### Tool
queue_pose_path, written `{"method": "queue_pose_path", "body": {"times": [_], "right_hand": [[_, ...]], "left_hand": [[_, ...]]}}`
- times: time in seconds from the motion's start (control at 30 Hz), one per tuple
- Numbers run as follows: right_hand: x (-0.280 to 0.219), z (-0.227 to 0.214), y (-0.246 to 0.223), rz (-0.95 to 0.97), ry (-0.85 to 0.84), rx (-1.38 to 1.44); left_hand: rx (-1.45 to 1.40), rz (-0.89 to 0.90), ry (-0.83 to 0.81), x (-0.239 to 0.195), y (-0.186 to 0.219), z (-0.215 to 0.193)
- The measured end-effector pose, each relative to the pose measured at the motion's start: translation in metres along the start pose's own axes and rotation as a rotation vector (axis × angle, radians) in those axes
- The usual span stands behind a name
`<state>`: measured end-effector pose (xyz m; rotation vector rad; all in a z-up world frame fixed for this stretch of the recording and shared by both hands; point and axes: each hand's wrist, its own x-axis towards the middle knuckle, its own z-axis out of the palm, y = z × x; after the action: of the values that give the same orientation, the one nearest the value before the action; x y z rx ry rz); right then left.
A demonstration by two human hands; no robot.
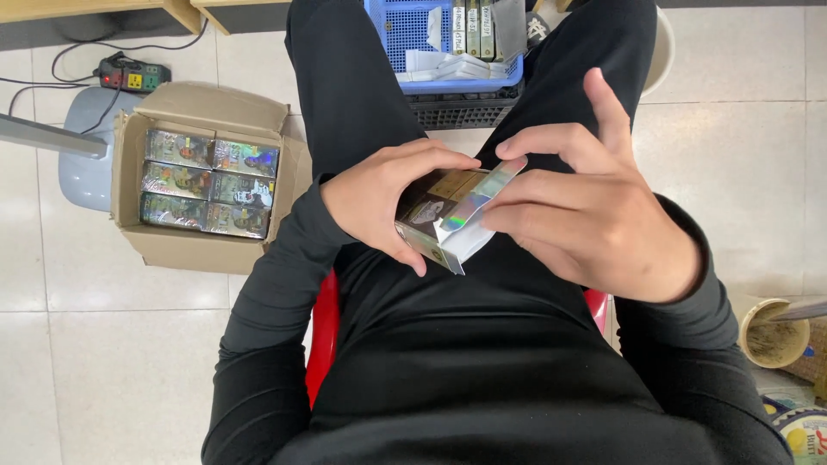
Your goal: The person writes on a notepad, then picks up a small box and places white sheets inside it. They close the box, wipe it with a cloth, and place it into a blue basket. Finally, they pick up a packaged item from the basket.
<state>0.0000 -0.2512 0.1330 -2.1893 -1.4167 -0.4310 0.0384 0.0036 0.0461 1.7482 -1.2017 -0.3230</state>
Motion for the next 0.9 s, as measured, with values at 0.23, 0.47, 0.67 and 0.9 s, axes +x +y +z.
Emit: {"method": "queue_pose_path", "body": {"times": [0.23, 0.47, 0.67, 0.9], "right_hand": [[-0.011, 0.026, -0.001, 0.008, 0.190, -0.068], [-0.016, 0.043, 0.007, 0.060, 0.297, -0.015], [-0.018, 0.054, 0.009, 0.082, 0.350, -0.003], [-0.022, 0.066, 0.021, 0.186, 0.366, 0.063]], "left_hand": [[0.046, 0.020, 0.101, -0.004, 0.001, 0.008], [-0.069, -0.081, 0.135, -0.010, -0.005, 0.020], [-0.041, -0.088, 0.151, -0.011, -0.010, 0.024], [0.011, -0.171, 0.213, -0.015, -0.017, 0.025]]}}
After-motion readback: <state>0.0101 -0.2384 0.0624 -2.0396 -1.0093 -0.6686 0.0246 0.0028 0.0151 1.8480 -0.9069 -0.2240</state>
